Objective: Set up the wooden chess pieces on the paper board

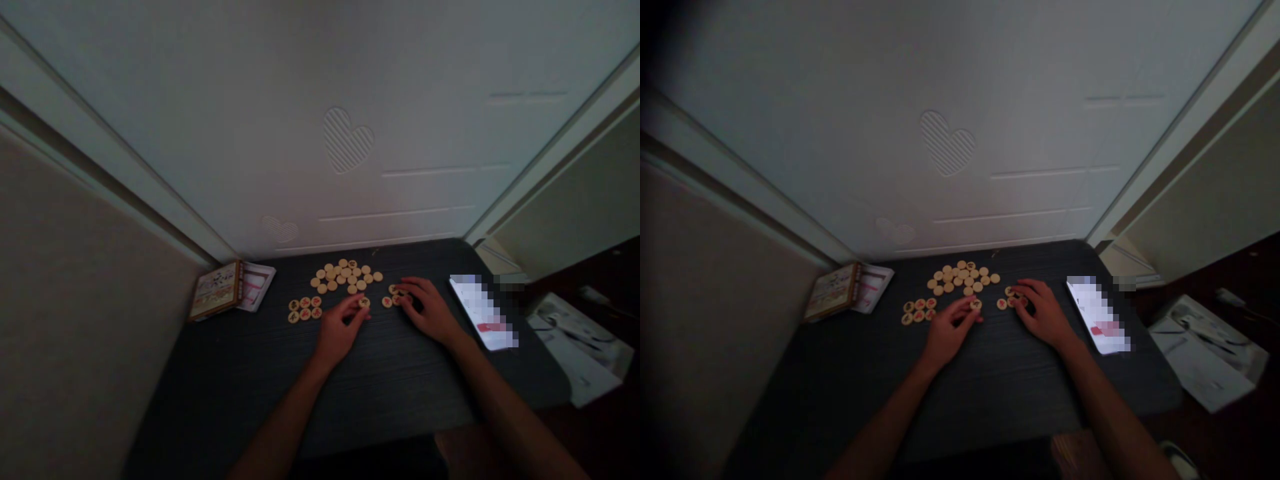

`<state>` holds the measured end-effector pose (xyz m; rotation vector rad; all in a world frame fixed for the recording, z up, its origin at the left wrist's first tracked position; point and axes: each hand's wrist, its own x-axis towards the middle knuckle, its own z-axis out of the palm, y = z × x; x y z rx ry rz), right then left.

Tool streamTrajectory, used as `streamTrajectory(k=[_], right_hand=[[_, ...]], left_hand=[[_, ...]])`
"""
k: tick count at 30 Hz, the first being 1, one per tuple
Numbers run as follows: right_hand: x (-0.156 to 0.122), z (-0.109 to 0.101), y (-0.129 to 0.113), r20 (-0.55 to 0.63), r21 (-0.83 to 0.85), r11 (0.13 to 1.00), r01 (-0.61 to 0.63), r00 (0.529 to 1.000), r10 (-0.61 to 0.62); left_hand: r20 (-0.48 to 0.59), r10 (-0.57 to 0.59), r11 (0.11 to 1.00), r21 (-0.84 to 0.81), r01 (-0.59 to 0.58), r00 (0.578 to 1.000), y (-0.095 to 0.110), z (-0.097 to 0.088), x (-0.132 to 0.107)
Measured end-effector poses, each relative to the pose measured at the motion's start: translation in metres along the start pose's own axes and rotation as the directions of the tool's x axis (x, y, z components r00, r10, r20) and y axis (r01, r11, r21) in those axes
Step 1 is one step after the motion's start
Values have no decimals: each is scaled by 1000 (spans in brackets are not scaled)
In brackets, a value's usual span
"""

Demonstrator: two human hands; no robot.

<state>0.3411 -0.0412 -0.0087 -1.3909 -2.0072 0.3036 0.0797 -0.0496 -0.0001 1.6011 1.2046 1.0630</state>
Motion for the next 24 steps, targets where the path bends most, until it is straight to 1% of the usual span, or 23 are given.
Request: streamTrajectory(k=[2,5,7,9,14,17,21,24], right_hand=[[0,1,1,-1,0,1000,0,1000,0],[-1,2,2,1,3,1000,-3,1000,3],[-1,2,2,-1,5,1000,-2,1000,2],[-1,1,1,0,5,1000,-3,1000,3],[-1,0,0,9,4,1000,-8,1000,8],[0,0,1,9,4,1000,-1,1000,1],[-1,1,2,-4,4,1000,7,1000,-7],[-1,2,1,-10,-1,1000,6,1000,-6]], left_hand=[[-20,63,985,165,-59,998,-1,0,-2],[32,190,895,404,-187,981,-2,-2,-4],[83,226,832,502,-237,971,-1,-4,-5],[107,233,780,573,-252,967,0,-5,-5],[123,265,689,669,-277,956,3,-4,-5],[166,279,651,692,-313,946,5,-3,-8],[214,285,625,697,-350,934,4,-2,-10],[196,307,635,687,-354,931,1,0,-9]])
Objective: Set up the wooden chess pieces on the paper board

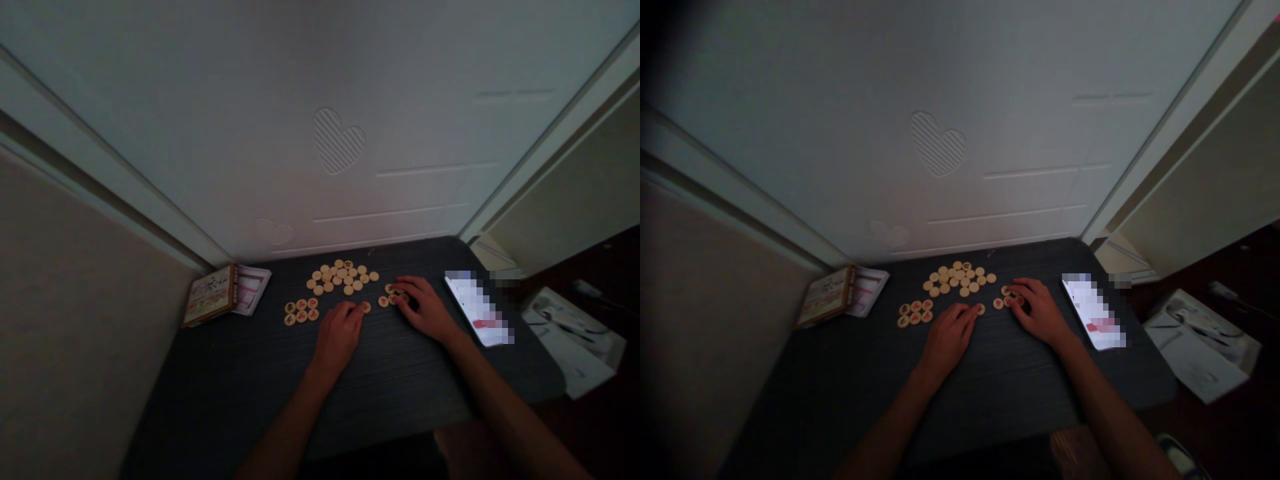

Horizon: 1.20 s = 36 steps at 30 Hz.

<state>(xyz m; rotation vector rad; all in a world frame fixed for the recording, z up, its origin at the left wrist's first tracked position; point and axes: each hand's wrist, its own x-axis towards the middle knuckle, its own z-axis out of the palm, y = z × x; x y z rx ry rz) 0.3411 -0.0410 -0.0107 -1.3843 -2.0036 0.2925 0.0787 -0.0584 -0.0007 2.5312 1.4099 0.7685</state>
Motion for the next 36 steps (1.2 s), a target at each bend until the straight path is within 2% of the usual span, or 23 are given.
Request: streamTrajectory(k=[7,14,26,36], right_hand=[[0,-1,-1,3,-3,1000,-5,1000,5],[0,0,0,-6,8,1000,4,1000,-4],[0,-1,-2,-3,6,1000,12,1000,-12],[-1,2,1,-6,-12,1000,10,1000,-10]], left_hand=[[-35,-53,998,-37,51,998,1,4,3],[-52,1,999,-40,-3,999,5,2,6],[-17,0,1000,0,0,1000,13,2,9],[32,16,1000,15,-16,999,16,8,26]])
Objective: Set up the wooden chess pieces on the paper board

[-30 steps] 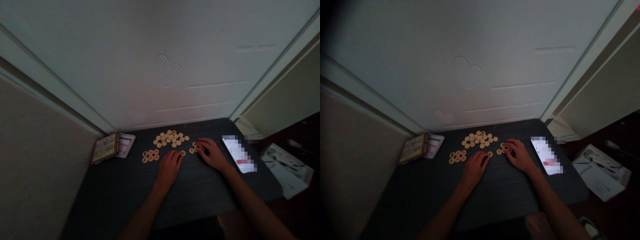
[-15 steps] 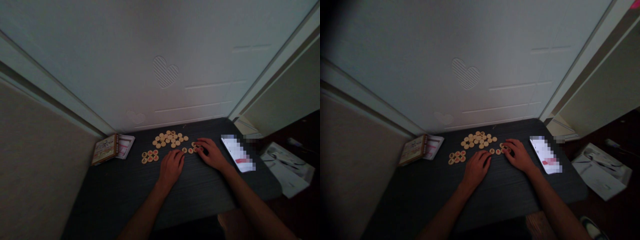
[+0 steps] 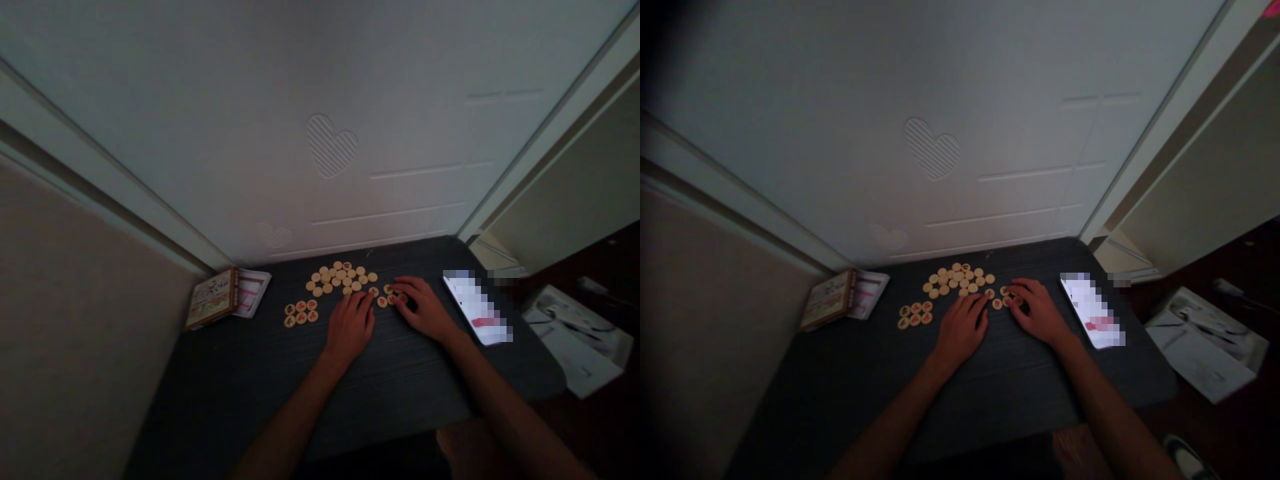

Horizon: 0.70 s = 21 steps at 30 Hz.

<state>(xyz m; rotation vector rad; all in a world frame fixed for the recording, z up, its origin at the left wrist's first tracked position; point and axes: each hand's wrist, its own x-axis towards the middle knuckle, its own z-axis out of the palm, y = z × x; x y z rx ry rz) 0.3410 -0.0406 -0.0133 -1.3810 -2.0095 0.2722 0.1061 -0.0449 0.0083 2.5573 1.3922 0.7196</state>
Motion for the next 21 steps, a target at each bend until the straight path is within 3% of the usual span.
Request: streamTrajectory(k=[21], right_hand=[[-1,3,3,-24,-39,998,41,999,-42]], left_hand=[[53,3,1000,-12,-3,999,1,-1,4]])
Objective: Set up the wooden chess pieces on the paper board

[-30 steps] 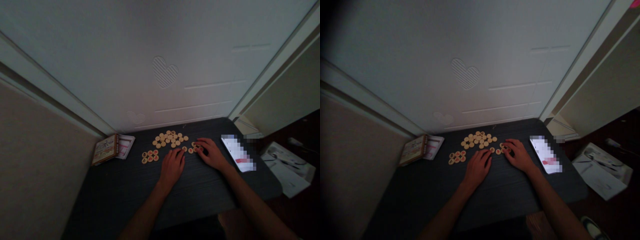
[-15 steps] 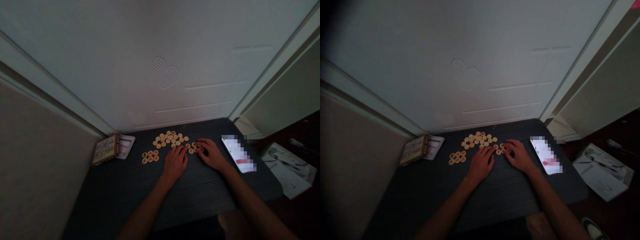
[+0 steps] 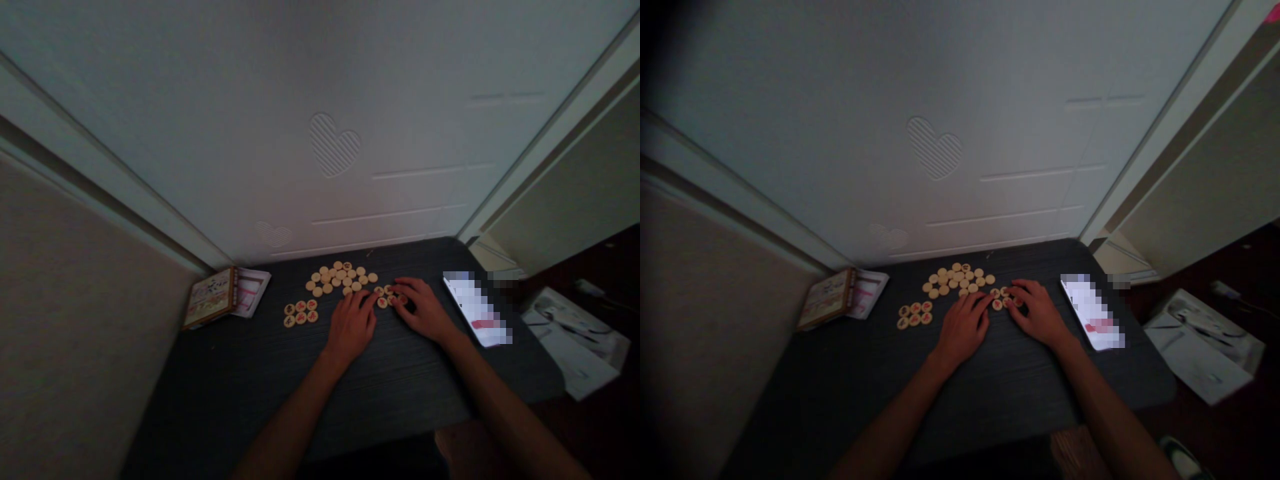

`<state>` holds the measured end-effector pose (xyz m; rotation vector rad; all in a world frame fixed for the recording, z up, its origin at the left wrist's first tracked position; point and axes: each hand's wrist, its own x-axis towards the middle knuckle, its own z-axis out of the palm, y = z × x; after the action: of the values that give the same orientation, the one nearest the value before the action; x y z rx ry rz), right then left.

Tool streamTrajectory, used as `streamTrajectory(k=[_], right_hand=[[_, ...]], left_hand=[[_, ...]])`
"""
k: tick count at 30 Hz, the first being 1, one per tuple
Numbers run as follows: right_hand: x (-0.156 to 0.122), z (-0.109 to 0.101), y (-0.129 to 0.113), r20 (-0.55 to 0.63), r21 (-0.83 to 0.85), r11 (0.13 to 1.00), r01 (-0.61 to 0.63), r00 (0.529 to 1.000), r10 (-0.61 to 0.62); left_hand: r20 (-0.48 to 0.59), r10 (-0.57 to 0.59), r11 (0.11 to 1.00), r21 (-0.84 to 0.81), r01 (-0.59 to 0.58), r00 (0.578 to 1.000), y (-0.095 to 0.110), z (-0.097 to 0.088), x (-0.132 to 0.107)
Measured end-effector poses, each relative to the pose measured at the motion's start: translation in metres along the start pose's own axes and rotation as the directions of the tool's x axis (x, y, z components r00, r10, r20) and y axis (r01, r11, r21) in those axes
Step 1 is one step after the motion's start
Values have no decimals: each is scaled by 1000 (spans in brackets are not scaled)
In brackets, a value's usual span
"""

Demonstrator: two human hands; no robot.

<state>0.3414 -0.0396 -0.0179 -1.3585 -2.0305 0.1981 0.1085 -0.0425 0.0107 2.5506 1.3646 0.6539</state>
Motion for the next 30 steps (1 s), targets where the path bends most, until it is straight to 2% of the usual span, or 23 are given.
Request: streamTrajectory(k=[7,11,16,23,30], right_hand=[[1,-2,-2,12,5,1000,-5,1000,5],[1,-3,-3,22,18,1000,-22,1000,22],[2,-3,-2,29,31,999,-29,999,28],[1,-4,-3,12,53,998,-45,999,44],[1,-4,-2,2,59,998,-33,999,33]], left_hand=[[-29,1,998,-58,-2,1000,-1,2,-1],[-81,2,994,-107,-11,997,-11,-3,-5],[-185,-127,992,-13,127,975,-28,-11,-11],[-172,-156,984,63,169,973,-30,-4,-12],[-156,-132,986,85,146,979,-26,-7,-17]])
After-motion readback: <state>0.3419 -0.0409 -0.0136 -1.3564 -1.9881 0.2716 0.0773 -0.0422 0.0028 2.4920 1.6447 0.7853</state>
